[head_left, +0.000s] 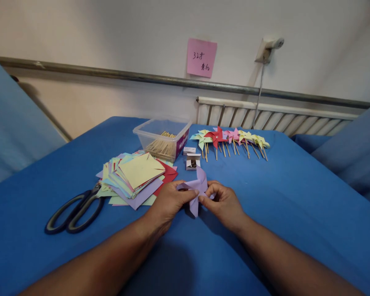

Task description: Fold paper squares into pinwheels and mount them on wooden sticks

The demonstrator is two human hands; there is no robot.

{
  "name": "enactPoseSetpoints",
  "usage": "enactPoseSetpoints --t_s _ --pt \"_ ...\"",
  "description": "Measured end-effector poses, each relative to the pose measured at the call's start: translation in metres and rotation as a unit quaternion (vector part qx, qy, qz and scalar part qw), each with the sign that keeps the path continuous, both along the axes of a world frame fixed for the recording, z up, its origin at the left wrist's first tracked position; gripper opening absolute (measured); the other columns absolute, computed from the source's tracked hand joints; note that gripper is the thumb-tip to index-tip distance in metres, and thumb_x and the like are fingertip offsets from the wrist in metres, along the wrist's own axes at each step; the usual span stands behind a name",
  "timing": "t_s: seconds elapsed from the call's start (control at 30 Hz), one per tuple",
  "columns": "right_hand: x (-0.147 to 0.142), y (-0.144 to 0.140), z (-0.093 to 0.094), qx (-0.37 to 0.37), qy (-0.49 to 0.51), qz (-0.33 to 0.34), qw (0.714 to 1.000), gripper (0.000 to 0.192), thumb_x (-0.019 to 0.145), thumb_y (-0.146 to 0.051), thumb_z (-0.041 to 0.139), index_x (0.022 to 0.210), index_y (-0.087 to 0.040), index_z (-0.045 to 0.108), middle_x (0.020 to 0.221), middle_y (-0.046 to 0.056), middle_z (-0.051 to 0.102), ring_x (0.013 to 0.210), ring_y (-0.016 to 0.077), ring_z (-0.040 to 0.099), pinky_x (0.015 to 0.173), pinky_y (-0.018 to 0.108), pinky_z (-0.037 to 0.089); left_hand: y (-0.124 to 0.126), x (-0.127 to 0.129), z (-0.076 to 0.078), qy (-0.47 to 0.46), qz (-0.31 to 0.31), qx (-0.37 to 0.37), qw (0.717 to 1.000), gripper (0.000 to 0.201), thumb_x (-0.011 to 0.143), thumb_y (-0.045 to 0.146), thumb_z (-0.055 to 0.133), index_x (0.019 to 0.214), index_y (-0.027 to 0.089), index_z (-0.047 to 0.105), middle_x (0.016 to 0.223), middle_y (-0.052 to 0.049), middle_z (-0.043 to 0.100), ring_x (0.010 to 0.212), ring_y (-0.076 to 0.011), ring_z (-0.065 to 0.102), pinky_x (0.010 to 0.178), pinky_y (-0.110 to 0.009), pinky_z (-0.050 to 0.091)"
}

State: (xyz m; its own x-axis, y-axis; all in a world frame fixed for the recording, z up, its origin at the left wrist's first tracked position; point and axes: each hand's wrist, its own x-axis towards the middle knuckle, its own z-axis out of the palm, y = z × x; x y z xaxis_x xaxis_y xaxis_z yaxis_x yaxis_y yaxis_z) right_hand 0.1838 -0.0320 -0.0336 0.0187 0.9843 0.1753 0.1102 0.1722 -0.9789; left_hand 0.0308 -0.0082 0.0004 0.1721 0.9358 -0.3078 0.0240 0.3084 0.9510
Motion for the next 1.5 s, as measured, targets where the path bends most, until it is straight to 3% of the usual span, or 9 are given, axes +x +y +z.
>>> enactPoseSetpoints --t_s 0.27,0.6,0.7,0.8,0.87,0.97,1.2,1.5 --pt "0.001 0.000 0.002 -0.020 0.003 -0.004 1.000 0.021 0.068 -0.029 0.067 0.056 -0.020 0.052 0.087 0.004 0.065 0.075 0.0164 0.060 0.071 0.029 0.045 0.001 -0.001 -0.003 -0.012 -0.017 -0.025 0.999 0.036 0.056 0.031 0.082 0.083 0.011 0.070 0.072 -0.007 0.070 0.062 -0.0178 0.062 0.061 -0.030 0.047" --pt "-0.001 -0.002 -0.001 -0.031 0.037 0.009 0.999 0.021 0.069 -0.027 0.071 0.060 -0.019 0.054 0.082 0.002 0.065 0.067 0.0130 0.056 0.063 0.026 0.043 0.002 -0.001 -0.001 0.043 -0.002 0.025 0.999 0.031 0.057 0.029 0.077 0.081 0.011 0.071 0.070 -0.006 0.069 0.061 -0.0166 0.059 0.057 -0.028 0.044" --pt "-0.002 -0.004 0.000 -0.050 0.082 -0.010 0.995 0.021 0.068 -0.031 0.074 0.076 -0.020 0.058 0.091 0.003 0.067 0.061 0.0110 0.055 0.056 0.024 0.043 0.003 -0.003 -0.002 0.019 0.008 0.026 0.999 0.031 0.058 0.030 0.076 0.081 0.011 0.070 0.074 -0.008 0.070 0.064 -0.0187 0.061 0.060 -0.030 0.046" --pt "-0.001 -0.004 0.001 -0.050 0.113 -0.045 0.991 0.043 0.066 -0.031 0.077 0.103 -0.023 0.056 0.097 0.004 0.066 0.063 0.0118 0.058 0.056 0.024 0.045 0.002 -0.003 -0.002 -0.008 0.008 0.016 1.000 0.032 0.059 0.030 0.075 0.084 0.011 0.070 0.075 -0.008 0.070 0.066 -0.0202 0.063 0.062 -0.032 0.047" --pt "0.001 -0.003 0.001 -0.049 0.136 -0.029 0.989 0.052 0.066 -0.031 0.077 0.112 -0.023 0.052 0.097 0.004 0.066 0.068 0.0135 0.062 0.061 0.027 0.049 0.000 -0.002 -0.001 -0.020 0.000 0.008 1.000 0.032 0.060 0.029 0.075 0.086 0.011 0.070 0.075 -0.008 0.070 0.066 -0.0203 0.063 0.064 -0.032 0.047" --pt "0.001 0.000 0.002 -0.054 0.157 0.010 0.986 0.045 0.069 -0.032 0.075 0.106 -0.021 0.054 0.084 0.002 0.068 0.068 0.0149 0.064 0.066 0.029 0.050 -0.002 0.001 0.001 -0.012 -0.010 0.011 1.000 0.029 0.058 0.028 0.076 0.082 0.013 0.070 0.073 -0.005 0.069 0.065 -0.0185 0.062 0.062 -0.029 0.046" --pt "-0.001 0.004 0.005 -0.081 0.172 0.030 0.981 0.030 0.063 -0.030 0.076 0.083 -0.020 0.056 0.070 -0.001 0.067 0.058 0.0121 0.060 0.060 0.026 0.049 0.000 0.000 -0.001 0.054 -0.039 0.041 0.997 0.024 0.058 0.031 0.076 0.073 0.014 0.066 0.061 0.001 0.063 0.056 -0.0134 0.054 0.055 -0.024 0.039" --pt "0.001 0.005 0.000 -0.088 0.126 0.051 0.987 0.026 0.063 -0.026 0.073 0.080 -0.021 0.053 0.062 -0.004 0.063 0.053 0.0116 0.056 0.051 0.023 0.045 0.000 -0.007 0.006 0.155 -0.113 0.132 0.973 0.017 0.063 0.029 0.069 0.073 0.016 0.067 0.065 0.000 0.064 0.060 -0.0153 0.055 0.056 -0.024 0.039"
